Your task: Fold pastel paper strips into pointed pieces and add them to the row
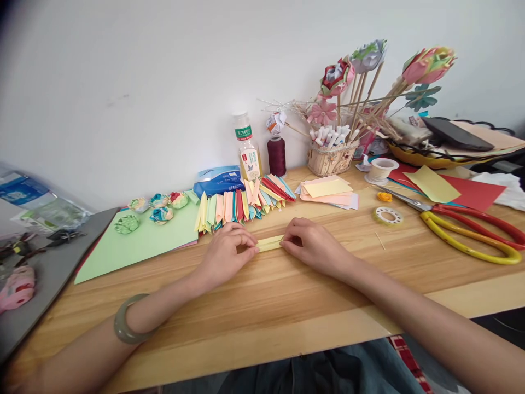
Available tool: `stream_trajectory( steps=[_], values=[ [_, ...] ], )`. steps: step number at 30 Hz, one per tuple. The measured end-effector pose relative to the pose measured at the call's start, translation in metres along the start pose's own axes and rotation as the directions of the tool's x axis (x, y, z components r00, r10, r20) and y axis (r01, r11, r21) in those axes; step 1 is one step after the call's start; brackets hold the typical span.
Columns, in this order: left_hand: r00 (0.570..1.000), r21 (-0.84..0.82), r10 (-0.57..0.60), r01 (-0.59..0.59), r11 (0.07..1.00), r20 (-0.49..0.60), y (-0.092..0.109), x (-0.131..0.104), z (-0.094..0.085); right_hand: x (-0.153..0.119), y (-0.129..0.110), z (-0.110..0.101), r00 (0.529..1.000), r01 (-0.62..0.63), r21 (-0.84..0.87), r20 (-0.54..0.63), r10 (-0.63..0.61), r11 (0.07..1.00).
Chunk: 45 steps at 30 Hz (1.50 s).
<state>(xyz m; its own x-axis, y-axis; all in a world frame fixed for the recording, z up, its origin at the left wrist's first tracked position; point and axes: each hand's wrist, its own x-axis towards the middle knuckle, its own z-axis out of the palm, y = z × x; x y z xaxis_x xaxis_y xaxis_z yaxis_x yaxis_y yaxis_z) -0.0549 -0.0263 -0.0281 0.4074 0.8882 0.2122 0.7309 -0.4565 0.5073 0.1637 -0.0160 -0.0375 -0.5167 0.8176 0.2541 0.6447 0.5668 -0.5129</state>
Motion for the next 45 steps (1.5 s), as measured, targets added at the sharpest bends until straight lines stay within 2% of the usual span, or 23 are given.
stream_trajectory(
  steps=[9, 16, 27, 34, 36, 39, 41, 45],
  values=[
    [0.995, 0.078, -0.1, 0.099, 0.992, 0.002, 0.003, 0.006, 0.005, 0.004, -0.003, 0.005, 0.993, -0.115, -0.044, -0.007, 0.115, 0.992],
    [0.995, 0.12, -0.094, 0.089, 0.989, 0.037, 0.004, 0.008, 0.004, 0.005, -0.006, 0.006, 0.988, -0.155, -0.077, 0.006, 0.156, 0.985],
    [0.992, 0.129, -0.09, 0.079, 0.989, 0.087, 0.003, 0.009, 0.002, 0.007, -0.004, 0.001, 0.989, -0.131, -0.053, 0.062, 0.134, 0.99],
    [0.995, 0.151, -0.068, 0.057, 0.987, 0.073, 0.001, 0.006, 0.001, 0.003, -0.002, 0.002, 0.996, -0.082, -0.067, 0.023, 0.084, 0.994],
    [0.996, 0.158, -0.004, -0.011, 0.987, 0.089, 0.0, 0.004, 0.0, 0.0, -0.002, 0.002, 1.0, -0.018, -0.101, -0.004, 0.017, 0.995],
    [0.98, 0.242, 0.162, -0.185, 0.952, 0.112, -0.003, 0.002, 0.0, -0.006, -0.003, 0.002, 0.979, 0.194, -0.291, 0.005, -0.202, 0.937],
    [0.953, 0.337, 0.275, -0.302, 0.892, 0.125, -0.004, 0.001, 0.0, -0.009, -0.004, 0.001, 0.946, 0.317, -0.417, 0.071, -0.317, 0.852],
    [0.874, 0.505, 0.414, -0.485, 0.714, 0.255, 0.0, -0.002, -0.004, -0.011, -0.005, -0.002, 0.908, 0.414, -0.505, 0.173, -0.382, 0.757]
  ],
)
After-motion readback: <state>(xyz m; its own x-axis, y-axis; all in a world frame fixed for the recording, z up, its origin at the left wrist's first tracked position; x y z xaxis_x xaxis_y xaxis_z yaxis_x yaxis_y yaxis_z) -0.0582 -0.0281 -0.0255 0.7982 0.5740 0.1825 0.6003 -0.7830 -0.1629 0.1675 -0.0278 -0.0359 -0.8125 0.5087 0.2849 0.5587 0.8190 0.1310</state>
